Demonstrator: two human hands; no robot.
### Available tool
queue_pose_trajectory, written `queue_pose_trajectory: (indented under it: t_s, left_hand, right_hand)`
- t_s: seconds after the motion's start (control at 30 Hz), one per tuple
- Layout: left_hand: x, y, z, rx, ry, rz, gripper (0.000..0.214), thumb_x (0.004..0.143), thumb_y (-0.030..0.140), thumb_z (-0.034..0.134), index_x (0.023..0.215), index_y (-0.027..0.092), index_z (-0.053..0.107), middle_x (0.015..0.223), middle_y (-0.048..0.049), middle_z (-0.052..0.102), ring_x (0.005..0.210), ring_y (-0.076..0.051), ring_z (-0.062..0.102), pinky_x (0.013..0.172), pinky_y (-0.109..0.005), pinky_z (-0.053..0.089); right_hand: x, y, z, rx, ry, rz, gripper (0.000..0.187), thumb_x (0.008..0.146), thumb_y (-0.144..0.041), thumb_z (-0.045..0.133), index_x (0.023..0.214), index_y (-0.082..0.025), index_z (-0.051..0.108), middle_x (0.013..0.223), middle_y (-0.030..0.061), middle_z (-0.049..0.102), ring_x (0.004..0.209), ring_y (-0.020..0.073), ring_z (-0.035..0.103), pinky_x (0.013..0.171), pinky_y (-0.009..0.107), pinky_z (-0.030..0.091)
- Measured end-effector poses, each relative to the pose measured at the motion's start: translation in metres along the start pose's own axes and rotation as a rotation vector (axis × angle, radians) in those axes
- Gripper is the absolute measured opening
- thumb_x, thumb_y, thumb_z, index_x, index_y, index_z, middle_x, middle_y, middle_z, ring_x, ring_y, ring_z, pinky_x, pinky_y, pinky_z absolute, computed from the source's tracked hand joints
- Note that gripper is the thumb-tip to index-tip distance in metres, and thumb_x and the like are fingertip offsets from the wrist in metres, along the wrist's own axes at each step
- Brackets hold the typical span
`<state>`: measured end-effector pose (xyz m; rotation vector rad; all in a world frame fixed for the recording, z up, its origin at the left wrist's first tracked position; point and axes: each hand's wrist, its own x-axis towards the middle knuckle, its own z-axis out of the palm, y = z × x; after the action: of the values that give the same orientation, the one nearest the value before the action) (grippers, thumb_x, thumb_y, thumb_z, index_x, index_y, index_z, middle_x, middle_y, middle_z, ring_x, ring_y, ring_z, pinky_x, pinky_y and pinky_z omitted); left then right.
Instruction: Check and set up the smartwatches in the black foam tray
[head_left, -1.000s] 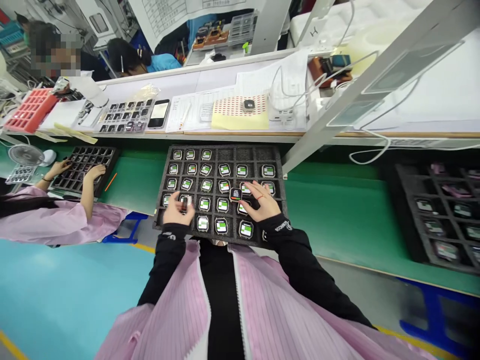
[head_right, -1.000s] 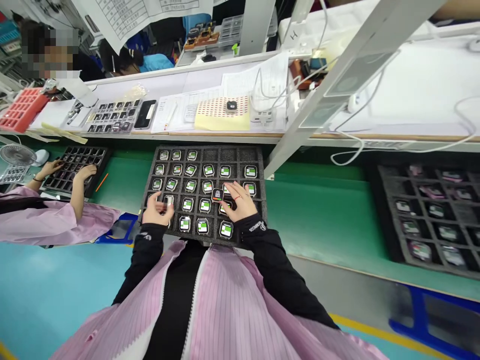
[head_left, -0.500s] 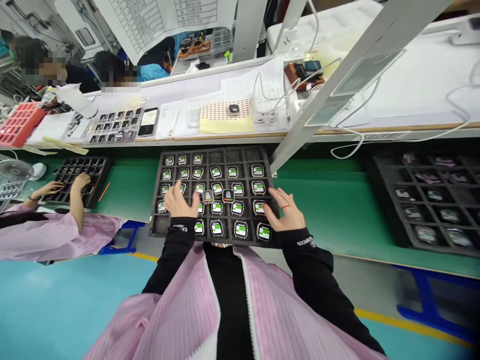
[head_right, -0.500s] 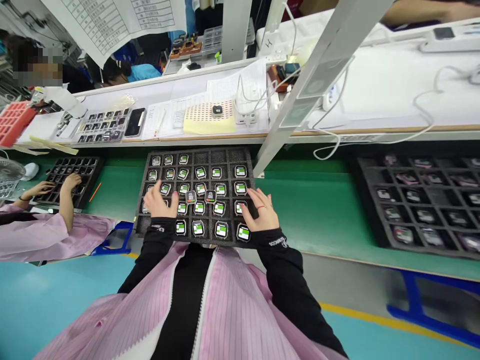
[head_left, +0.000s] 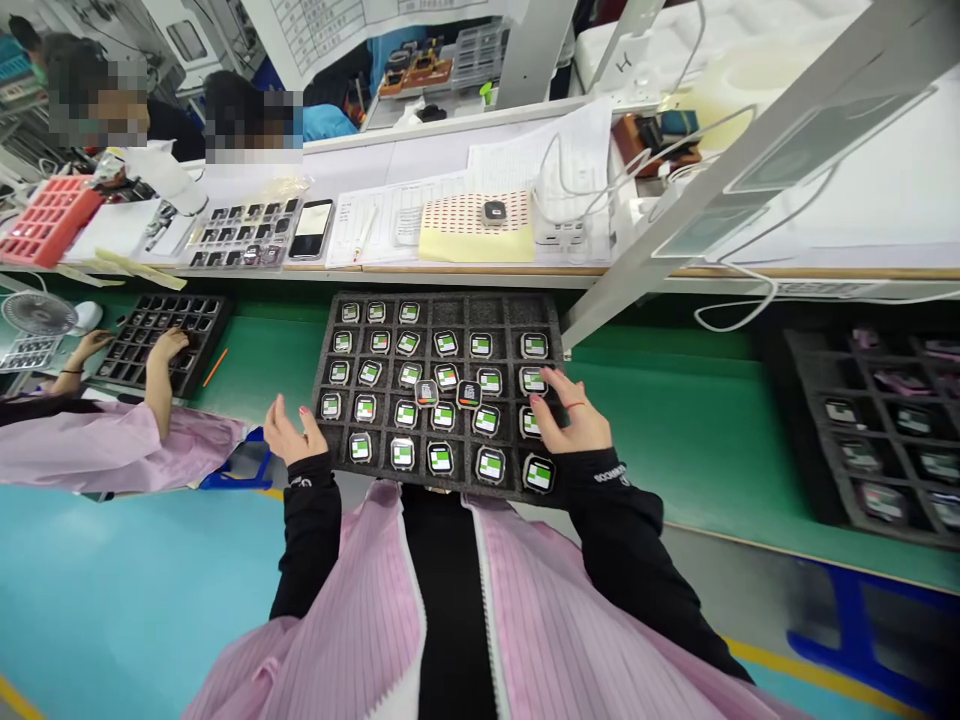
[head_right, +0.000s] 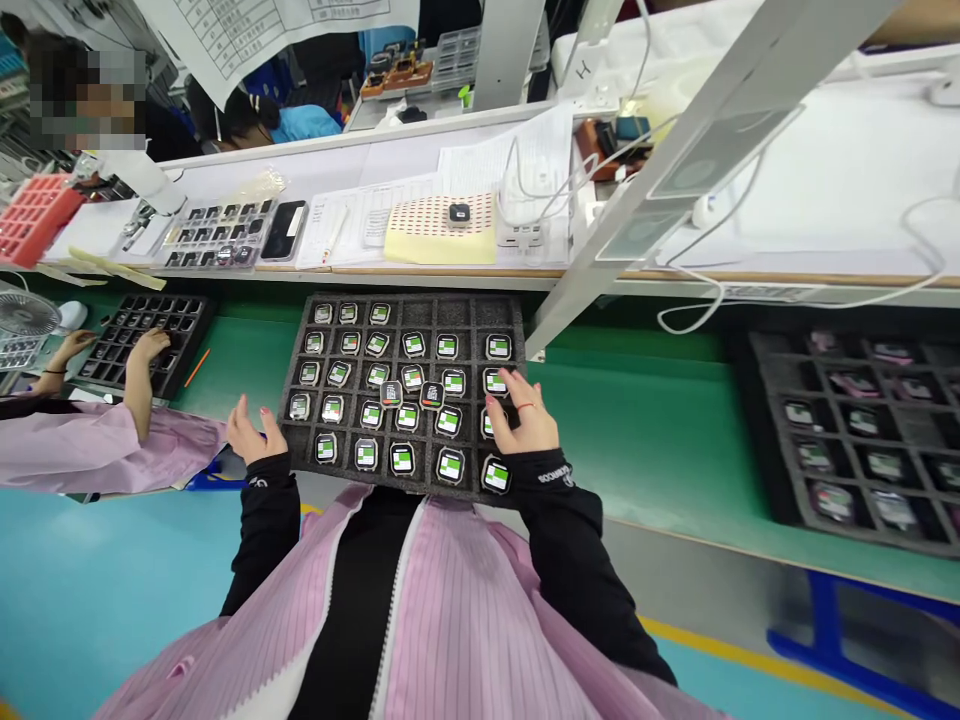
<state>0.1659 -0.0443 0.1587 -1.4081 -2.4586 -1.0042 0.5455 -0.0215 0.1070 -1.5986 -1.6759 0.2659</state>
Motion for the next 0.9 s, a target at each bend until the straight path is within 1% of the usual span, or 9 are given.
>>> queue_pose_trajectory:
  t_s: [0.1,0.17,0.23,0.33,0.43,0.57,0.7,0.9]
  left_hand:
    - [-0.015,0.019,0.005,-0.056,-0.140,0.147,0.041,0.091,0.035,0.049,0.124,0.014,0.064,0.129,-0.0174,0.057,0.126,-0.028,0.050,0.113,-0.043,0.034]
    - [-0.029,0.037,0.011,-0.094,-0.224,0.242,0.034,0.090,0.031,0.053,0.117,0.019,0.069,0.127,-0.0139,0.059,0.126,-0.027,0.050,0.112,-0.043,0.035]
    - [-0.045,0.054,0.016,-0.118,-0.278,0.322,0.030,0.088,0.028,0.055,0.113,0.024,0.071,0.128,-0.0108,0.059,0.128,-0.028,0.048,0.111,-0.044,0.035]
    - [-0.067,0.074,0.022,-0.122,-0.341,0.439,0.032,0.087,0.026,0.057,0.115,0.030,0.071,0.133,-0.0082,0.057,0.132,-0.028,0.044,0.111,-0.045,0.034]
    - [-0.079,0.083,0.025,-0.096,-0.397,0.518,0.037,0.085,0.027,0.059,0.120,0.031,0.069,0.140,-0.0091,0.052,0.136,-0.029,0.040,0.111,-0.046,0.033]
    - [-0.081,0.090,0.026,-0.049,-0.445,0.555,0.042,0.083,0.030,0.060,0.125,0.032,0.066,0.145,-0.0108,0.046,0.138,-0.030,0.036,0.112,-0.049,0.031]
    - [-0.079,0.095,0.027,0.001,-0.483,0.541,0.048,0.083,0.031,0.061,0.130,0.033,0.062,0.148,-0.0115,0.042,0.139,-0.032,0.034,0.111,-0.051,0.032]
    - [-0.079,0.097,0.028,0.050,-0.505,0.528,0.052,0.083,0.032,0.060,0.134,0.034,0.058,0.150,-0.0118,0.040,0.140,-0.033,0.033,0.112,-0.053,0.030]
  right_hand:
    - [0.002,-0.018,0.009,0.041,-0.092,-0.113,0.050,0.096,-0.038,0.045,0.142,-0.020,0.047,0.129,0.0111,0.065,0.125,0.0274,0.058,0.115,0.053,0.038]
    - [0.001,-0.029,0.015,0.073,-0.175,-0.178,0.053,0.097,-0.035,0.046,0.147,-0.019,0.041,0.129,0.0113,0.065,0.127,0.0269,0.056,0.116,0.053,0.037]
    - [-0.002,-0.036,0.019,0.101,-0.221,-0.222,0.055,0.097,-0.032,0.046,0.150,-0.019,0.037,0.130,0.0115,0.064,0.129,0.0271,0.054,0.116,0.055,0.035]
    - [-0.005,-0.041,0.024,0.131,-0.227,-0.240,0.057,0.097,-0.029,0.046,0.152,-0.020,0.035,0.130,0.0105,0.064,0.132,0.0270,0.051,0.117,0.057,0.033]
    - [-0.006,-0.041,0.025,0.142,-0.172,-0.231,0.057,0.096,-0.027,0.048,0.151,-0.021,0.036,0.129,0.0092,0.065,0.131,0.0266,0.051,0.117,0.056,0.033]
    - [-0.005,-0.040,0.023,0.141,-0.107,-0.223,0.054,0.096,-0.025,0.050,0.149,-0.023,0.040,0.132,0.0088,0.063,0.130,0.0262,0.052,0.117,0.054,0.034]
    - [-0.004,-0.039,0.020,0.130,-0.086,-0.213,0.055,0.095,-0.025,0.051,0.149,-0.023,0.041,0.131,0.0084,0.064,0.130,0.0258,0.053,0.117,0.052,0.035]
    - [-0.006,-0.035,0.021,0.101,-0.039,-0.169,0.050,0.096,-0.028,0.051,0.146,-0.023,0.046,0.128,0.0064,0.066,0.128,0.0255,0.055,0.117,0.050,0.037]
